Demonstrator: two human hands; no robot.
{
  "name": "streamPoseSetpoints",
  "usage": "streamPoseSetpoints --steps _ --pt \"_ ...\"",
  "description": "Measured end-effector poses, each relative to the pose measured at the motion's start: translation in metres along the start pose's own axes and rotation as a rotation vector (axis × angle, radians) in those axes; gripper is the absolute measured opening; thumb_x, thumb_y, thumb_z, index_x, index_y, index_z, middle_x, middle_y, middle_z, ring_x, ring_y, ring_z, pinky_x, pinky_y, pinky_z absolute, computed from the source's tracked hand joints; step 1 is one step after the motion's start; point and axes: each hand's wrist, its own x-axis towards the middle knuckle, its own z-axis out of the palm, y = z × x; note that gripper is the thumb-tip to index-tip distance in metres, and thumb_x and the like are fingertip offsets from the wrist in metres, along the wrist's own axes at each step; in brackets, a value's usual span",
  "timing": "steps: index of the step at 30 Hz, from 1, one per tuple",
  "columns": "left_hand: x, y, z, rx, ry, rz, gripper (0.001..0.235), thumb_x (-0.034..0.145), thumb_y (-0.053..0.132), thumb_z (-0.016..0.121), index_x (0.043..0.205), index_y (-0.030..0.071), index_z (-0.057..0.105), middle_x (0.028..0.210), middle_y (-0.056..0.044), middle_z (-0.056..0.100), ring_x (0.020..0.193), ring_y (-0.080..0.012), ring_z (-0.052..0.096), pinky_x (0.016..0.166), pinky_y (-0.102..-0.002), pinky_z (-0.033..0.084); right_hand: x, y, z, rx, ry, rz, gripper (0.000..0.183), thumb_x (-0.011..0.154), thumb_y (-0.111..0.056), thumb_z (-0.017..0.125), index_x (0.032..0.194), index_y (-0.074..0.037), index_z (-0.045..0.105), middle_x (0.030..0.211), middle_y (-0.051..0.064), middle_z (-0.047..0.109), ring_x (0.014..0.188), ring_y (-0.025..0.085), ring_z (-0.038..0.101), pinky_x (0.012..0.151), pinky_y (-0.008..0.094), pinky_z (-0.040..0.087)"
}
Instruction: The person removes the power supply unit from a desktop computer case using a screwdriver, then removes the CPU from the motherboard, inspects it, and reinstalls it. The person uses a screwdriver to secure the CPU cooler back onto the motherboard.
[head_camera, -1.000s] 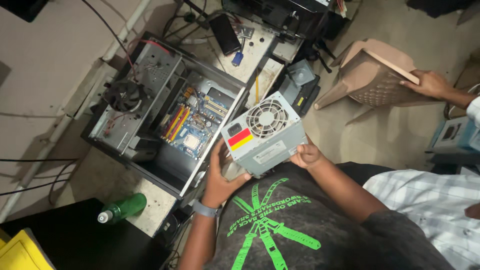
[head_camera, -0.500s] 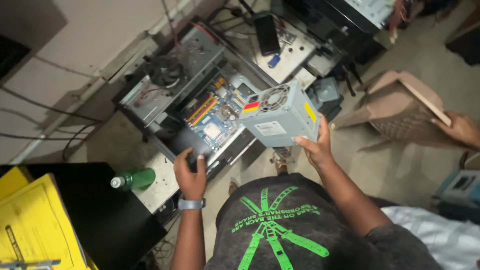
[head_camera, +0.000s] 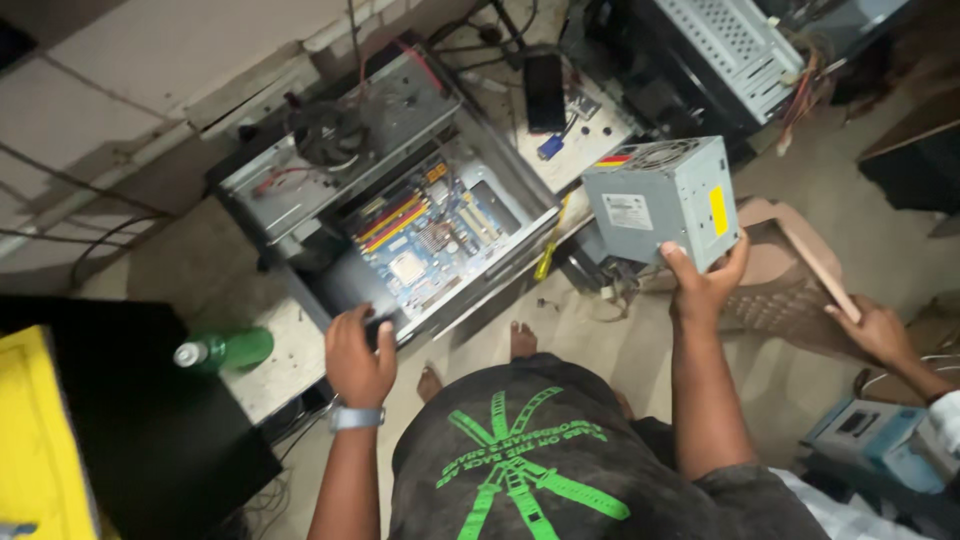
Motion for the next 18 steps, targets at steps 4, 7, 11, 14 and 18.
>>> streamPoseSetpoints --steps 4,7,11,14,18 --pt "0.000 0.003 0.002 0.031 0.047 -0.041 0.039 0.092 0.023 0.068 0.122 -0.001 0.065 0.116 -0.023 0.067 0.111 -0.0426 0.061 0.099 -0.050 0.047 0.024 -0.001 -0.014 -0.003 0.015 -0.077 0.076 0.080 -0.015 0.088 0.142 -0.004 0.046 0.133 0.007 0.057 0.126 0.020 0.058 0.114 0.035 0.046" --pt "0.002 0.005 0.002 -0.005 0.084 -0.077 0.037 0.094 0.022 0.067 0.124 0.000 0.064 0.116 -0.021 0.068 0.110 -0.0408 0.061 0.100 -0.049 0.047 0.041 -0.009 -0.018 -0.077 -0.001 -0.133 0.073 0.082 -0.018 0.089 0.141 -0.004 0.047 0.133 0.007 0.058 0.125 0.020 0.059 0.113 0.035 0.048" --pt "0.003 0.008 0.002 -0.053 0.096 -0.138 0.035 0.096 0.021 0.066 0.126 0.002 0.064 0.110 -0.014 0.072 0.109 -0.0369 0.063 0.100 -0.047 0.047 0.086 -0.032 -0.025 -0.167 -0.065 -0.208 0.071 0.083 -0.025 0.088 0.141 -0.003 0.052 0.131 0.005 0.060 0.124 0.019 0.061 0.110 0.034 0.051" --pt "0.002 0.010 0.004 -0.006 0.108 -0.131 0.035 0.098 0.021 0.066 0.127 0.002 0.064 0.111 -0.013 0.072 0.110 -0.0367 0.062 0.101 -0.047 0.047 0.155 -0.044 -0.025 -0.042 -0.092 -0.237 0.064 0.091 -0.022 0.088 0.140 0.002 0.055 0.129 0.008 0.062 0.114 0.019 0.061 0.103 0.032 0.050" --pt "0.003 0.011 0.006 0.014 0.138 -0.132 0.033 0.099 0.020 0.066 0.127 0.003 0.065 0.110 -0.011 0.072 0.108 -0.0350 0.063 0.101 -0.046 0.047 0.251 -0.050 -0.006 -0.018 -0.064 -0.225 0.069 0.090 -0.023 0.091 0.140 0.002 0.052 0.128 0.014 0.063 0.114 0.024 0.064 0.098 0.037 0.053"
